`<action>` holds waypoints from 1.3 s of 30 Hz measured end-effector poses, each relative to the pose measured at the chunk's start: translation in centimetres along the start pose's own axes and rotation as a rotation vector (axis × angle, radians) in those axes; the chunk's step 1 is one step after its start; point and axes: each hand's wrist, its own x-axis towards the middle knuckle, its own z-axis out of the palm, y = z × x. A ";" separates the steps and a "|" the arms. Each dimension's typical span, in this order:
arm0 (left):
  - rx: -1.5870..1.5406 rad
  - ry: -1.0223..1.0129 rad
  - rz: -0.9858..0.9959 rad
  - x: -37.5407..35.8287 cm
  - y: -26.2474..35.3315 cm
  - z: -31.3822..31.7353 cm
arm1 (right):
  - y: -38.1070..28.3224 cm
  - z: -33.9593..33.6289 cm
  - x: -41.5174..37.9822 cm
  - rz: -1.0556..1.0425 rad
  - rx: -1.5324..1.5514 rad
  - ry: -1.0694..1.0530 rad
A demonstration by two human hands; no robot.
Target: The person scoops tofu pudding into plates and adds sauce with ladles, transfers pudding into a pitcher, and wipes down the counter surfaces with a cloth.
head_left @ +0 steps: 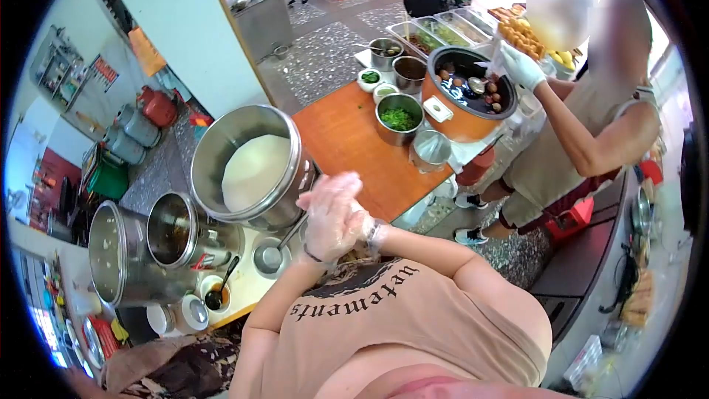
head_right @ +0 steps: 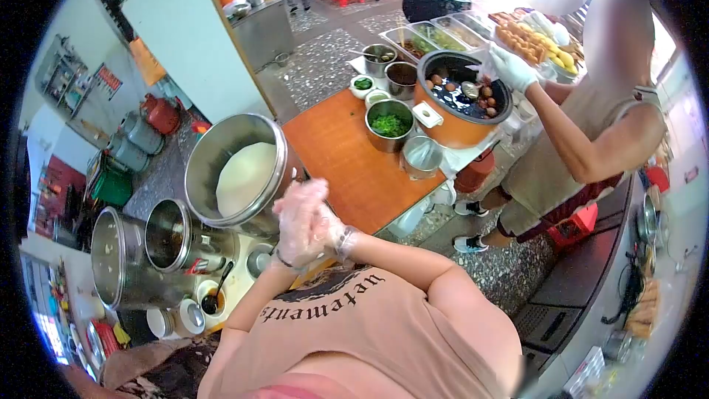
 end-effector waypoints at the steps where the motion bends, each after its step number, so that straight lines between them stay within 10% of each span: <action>1: -0.014 -0.008 0.012 0.0 0.1 -0.1 | -1.7 0.3 0.2 0.037 0.283 0.082; 3: -0.018 0.143 -0.151 -0.3 0.3 -0.2 | -3.6 0.0 0.0 0.092 0.845 0.248; 10: 0.123 0.157 -0.254 -1.8 -0.6 2.5 | -4.0 0.8 -2.1 -0.064 0.518 -0.041; 18: 0.068 0.313 -0.127 -0.2 1.3 5.1 | -5.0 -1.6 -4.3 0.017 0.234 0.091; 29: -0.024 0.699 -0.421 -0.3 5.5 12.4 | -3.4 -4.1 -8.1 -0.014 0.422 -0.054; 36: -0.117 0.643 -0.331 -2.3 7.9 12.7 | -4.1 -4.5 -12.2 -0.012 0.141 -0.072; 37: -0.063 0.263 -0.294 -3.8 8.3 9.7 | -2.9 -4.3 -12.7 -0.022 0.171 -0.099; 39: 0.085 0.183 -0.305 -4.1 9.3 8.7 | -3.5 -4.3 -15.3 0.005 0.137 -0.005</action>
